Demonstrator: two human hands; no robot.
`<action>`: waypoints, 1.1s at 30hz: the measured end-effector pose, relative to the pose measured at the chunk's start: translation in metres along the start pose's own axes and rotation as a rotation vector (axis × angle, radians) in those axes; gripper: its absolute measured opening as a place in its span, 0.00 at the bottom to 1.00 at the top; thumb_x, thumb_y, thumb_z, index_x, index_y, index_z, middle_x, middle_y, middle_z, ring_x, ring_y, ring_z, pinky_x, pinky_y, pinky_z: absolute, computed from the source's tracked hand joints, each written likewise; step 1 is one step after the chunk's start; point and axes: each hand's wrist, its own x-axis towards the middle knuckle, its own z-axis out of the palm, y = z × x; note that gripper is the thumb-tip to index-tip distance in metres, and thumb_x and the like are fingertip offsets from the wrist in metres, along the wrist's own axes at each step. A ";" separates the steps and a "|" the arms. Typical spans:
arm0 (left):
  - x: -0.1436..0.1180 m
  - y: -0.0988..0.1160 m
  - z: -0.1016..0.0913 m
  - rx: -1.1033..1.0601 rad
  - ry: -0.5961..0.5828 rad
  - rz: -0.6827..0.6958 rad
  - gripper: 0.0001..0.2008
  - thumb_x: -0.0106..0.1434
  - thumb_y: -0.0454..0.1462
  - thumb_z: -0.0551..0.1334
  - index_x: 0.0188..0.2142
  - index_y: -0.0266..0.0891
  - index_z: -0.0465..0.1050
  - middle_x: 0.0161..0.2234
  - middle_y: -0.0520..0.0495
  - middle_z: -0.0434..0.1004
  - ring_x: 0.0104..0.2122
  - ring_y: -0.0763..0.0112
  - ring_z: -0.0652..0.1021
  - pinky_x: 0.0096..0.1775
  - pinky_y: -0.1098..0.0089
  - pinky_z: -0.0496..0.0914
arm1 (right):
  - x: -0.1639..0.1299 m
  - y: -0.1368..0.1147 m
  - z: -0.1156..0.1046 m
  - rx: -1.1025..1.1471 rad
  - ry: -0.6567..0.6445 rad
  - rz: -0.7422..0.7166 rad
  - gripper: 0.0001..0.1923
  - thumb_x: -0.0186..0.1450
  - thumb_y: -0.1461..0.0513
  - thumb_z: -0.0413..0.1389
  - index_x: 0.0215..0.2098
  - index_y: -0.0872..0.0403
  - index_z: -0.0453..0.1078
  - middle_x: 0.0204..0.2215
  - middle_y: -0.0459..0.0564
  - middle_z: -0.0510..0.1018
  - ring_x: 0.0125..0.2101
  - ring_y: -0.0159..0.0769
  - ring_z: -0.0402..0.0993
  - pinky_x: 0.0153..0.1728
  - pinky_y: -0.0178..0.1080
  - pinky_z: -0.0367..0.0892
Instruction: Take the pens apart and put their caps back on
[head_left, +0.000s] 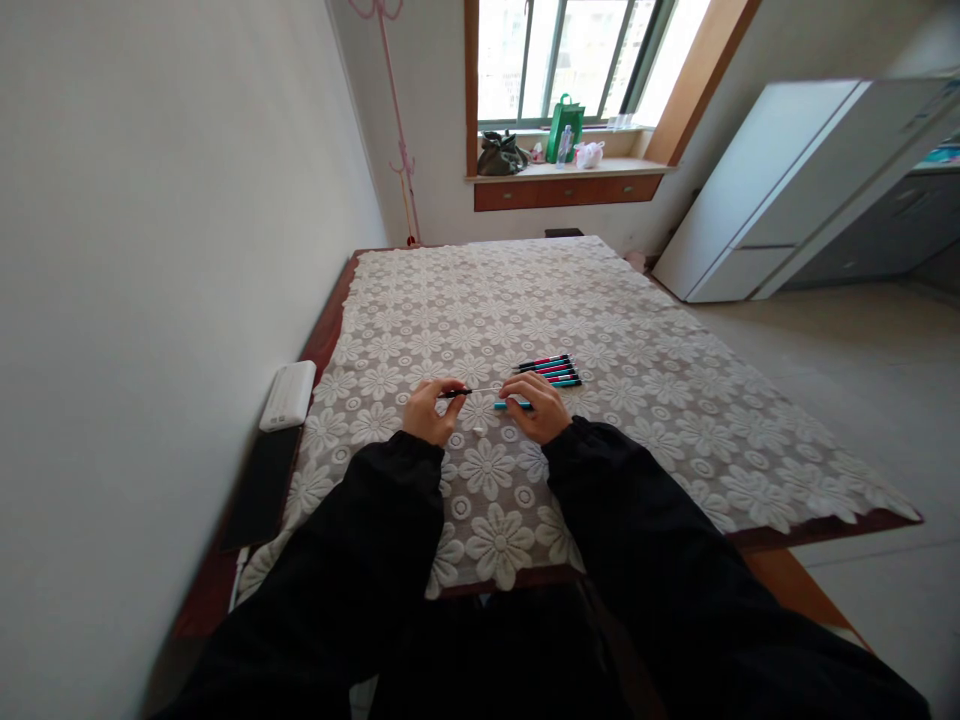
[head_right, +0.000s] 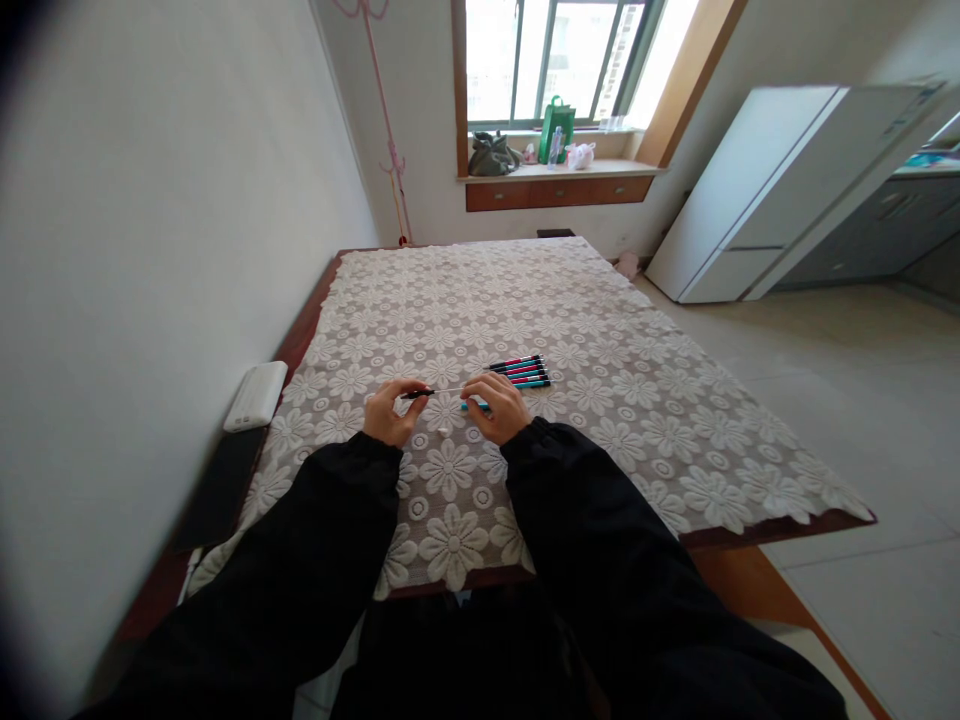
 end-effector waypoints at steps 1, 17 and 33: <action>0.000 0.000 0.000 0.004 -0.006 0.004 0.09 0.61 0.32 0.68 0.41 0.44 0.78 0.37 0.50 0.83 0.38 0.66 0.81 0.44 0.64 0.77 | 0.000 0.000 0.000 0.000 0.001 0.002 0.06 0.68 0.67 0.54 0.39 0.50 0.72 0.38 0.51 0.80 0.40 0.42 0.75 0.43 0.47 0.70; 0.000 0.007 -0.003 0.032 -0.064 -0.029 0.10 0.60 0.32 0.69 0.42 0.44 0.77 0.38 0.50 0.84 0.39 0.65 0.81 0.47 0.62 0.77 | 0.001 0.003 0.003 0.080 0.070 0.242 0.05 0.69 0.61 0.57 0.43 0.50 0.74 0.34 0.49 0.82 0.36 0.40 0.78 0.42 0.44 0.73; -0.003 0.003 0.001 -0.065 -0.126 -0.032 0.12 0.60 0.30 0.68 0.43 0.43 0.77 0.38 0.49 0.84 0.39 0.65 0.83 0.46 0.62 0.79 | -0.004 0.013 0.007 -0.081 -0.021 0.151 0.05 0.68 0.63 0.57 0.33 0.50 0.73 0.31 0.48 0.81 0.34 0.39 0.76 0.40 0.43 0.69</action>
